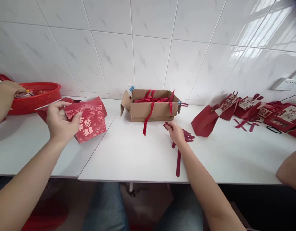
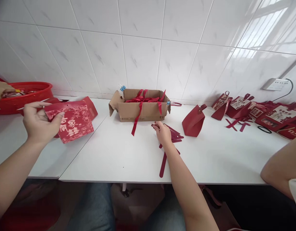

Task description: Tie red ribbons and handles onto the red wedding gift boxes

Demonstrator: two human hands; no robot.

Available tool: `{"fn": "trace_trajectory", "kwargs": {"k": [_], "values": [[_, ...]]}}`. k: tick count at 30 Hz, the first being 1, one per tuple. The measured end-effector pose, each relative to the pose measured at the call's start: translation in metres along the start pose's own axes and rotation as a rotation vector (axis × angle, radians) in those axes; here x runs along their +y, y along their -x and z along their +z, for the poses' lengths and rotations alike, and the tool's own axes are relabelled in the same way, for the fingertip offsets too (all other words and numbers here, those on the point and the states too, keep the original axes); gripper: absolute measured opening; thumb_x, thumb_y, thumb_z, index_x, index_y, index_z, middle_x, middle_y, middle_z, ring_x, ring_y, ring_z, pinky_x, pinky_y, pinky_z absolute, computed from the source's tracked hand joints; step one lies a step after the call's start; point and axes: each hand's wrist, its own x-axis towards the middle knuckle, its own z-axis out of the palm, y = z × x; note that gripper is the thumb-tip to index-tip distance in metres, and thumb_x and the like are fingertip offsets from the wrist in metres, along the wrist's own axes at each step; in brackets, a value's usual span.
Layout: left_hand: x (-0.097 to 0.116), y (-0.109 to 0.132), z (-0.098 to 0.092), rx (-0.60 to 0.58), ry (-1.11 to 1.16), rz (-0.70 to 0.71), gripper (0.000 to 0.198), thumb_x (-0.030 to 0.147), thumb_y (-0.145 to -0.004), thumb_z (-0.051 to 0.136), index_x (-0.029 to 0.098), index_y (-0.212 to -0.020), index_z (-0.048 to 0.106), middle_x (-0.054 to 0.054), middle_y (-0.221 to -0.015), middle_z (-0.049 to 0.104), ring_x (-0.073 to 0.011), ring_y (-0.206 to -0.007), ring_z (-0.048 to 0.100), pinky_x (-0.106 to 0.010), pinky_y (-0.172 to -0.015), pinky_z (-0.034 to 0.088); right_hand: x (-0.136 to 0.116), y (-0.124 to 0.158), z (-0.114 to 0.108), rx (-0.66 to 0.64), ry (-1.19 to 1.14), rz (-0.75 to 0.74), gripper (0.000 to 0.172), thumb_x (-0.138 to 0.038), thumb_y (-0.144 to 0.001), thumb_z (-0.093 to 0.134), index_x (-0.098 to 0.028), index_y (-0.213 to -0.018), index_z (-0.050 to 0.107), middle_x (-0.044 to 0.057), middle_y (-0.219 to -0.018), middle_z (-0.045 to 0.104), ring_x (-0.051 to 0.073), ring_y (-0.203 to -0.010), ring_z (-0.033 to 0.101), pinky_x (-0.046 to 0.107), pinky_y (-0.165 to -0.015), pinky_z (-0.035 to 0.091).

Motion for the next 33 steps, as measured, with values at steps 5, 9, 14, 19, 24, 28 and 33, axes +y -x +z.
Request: {"fn": "trace_trajectory", "kwargs": {"k": [5, 9, 14, 19, 24, 28, 33], "values": [[0.045, 0.019, 0.037, -0.099, 0.372, 0.002, 0.056, 0.007, -0.059, 0.076, 0.016, -0.104, 0.044, -0.006, -0.108, 0.052, -0.0156, -0.096, 0.058, -0.037, -0.091, 0.052, 0.000, 0.001, 0.004, -0.064, 0.151, 0.003, 0.014, -0.030, -0.089, 0.048, -0.024, -0.085, 0.060, 0.004, -0.094, 0.064, 0.021, -0.083, 0.058, 0.028, -0.063, 0.035], [0.076, 0.044, 0.076, -0.305, 0.525, -0.027, 0.053, 0.011, -0.063, 0.075, 0.019, -0.105, 0.044, -0.005, -0.105, 0.050, -0.0148, -0.095, 0.055, -0.030, -0.084, 0.053, 0.005, 0.000, 0.007, -0.089, 0.199, 0.024, 0.011, -0.028, -0.088, 0.051, -0.023, -0.087, 0.061, 0.005, -0.112, 0.058, 0.019, -0.085, 0.059, 0.028, -0.061, 0.037], [0.103, 0.074, 0.114, -0.523, 0.658, -0.053, 0.046, 0.015, -0.071, 0.069, 0.022, -0.109, 0.043, -0.006, -0.106, 0.048, -0.0160, -0.095, 0.056, -0.026, -0.071, 0.054, 0.012, -0.003, 0.007, -0.086, 0.186, 0.044, 0.008, -0.028, -0.083, 0.061, -0.022, -0.088, 0.062, 0.004, -0.112, 0.056, 0.018, -0.088, 0.060, 0.029, -0.069, 0.045], [0.114, 0.086, 0.127, -0.536, 0.674, -0.114, 0.048, 0.020, -0.072, 0.068, 0.024, -0.112, 0.041, -0.007, -0.114, 0.047, -0.0149, -0.091, 0.057, -0.024, -0.065, 0.054, 0.010, -0.002, -0.002, -0.130, 0.176, 0.022, 0.022, -0.020, -0.077, 0.066, -0.023, -0.099, 0.062, 0.005, -0.114, 0.056, 0.018, -0.086, 0.062, 0.030, -0.071, 0.048], [0.109, 0.087, 0.124, -0.558, 0.675, -0.194, 0.056, 0.026, -0.073, 0.071, 0.026, -0.118, 0.038, -0.005, -0.106, 0.055, -0.0148, -0.081, 0.060, -0.026, -0.062, 0.055, -0.008, 0.001, -0.021, -0.088, -0.053, -0.187, 0.018, -0.030, -0.091, 0.049, -0.024, -0.101, 0.063, 0.007, -0.119, 0.056, 0.016, -0.082, 0.062, 0.033, -0.078, 0.050], [0.110, 0.090, 0.119, -0.569, 0.741, -0.312, 0.048, 0.030, -0.078, 0.067, 0.024, -0.117, 0.040, -0.001, -0.086, 0.060, -0.0141, -0.071, 0.062, -0.027, -0.063, 0.056, -0.032, 0.009, -0.020, 0.013, -0.438, -0.238, 0.030, -0.041, -0.092, 0.050, -0.025, -0.118, 0.055, 0.008, -0.116, 0.062, 0.020, -0.107, 0.059, 0.034, -0.086, 0.049], [0.116, 0.099, 0.115, -0.555, 0.750, -0.307, 0.047, 0.028, -0.079, 0.068, 0.024, -0.117, 0.042, -0.001, -0.085, 0.065, -0.0139, -0.067, 0.064, -0.024, -0.057, 0.054, -0.056, 0.027, -0.006, -0.029, -0.598, -0.171, 0.053, -0.039, -0.079, 0.070, -0.030, -0.126, 0.047, 0.003, -0.098, 0.064, 0.018, -0.091, 0.062, 0.035, -0.081, 0.050]]}}
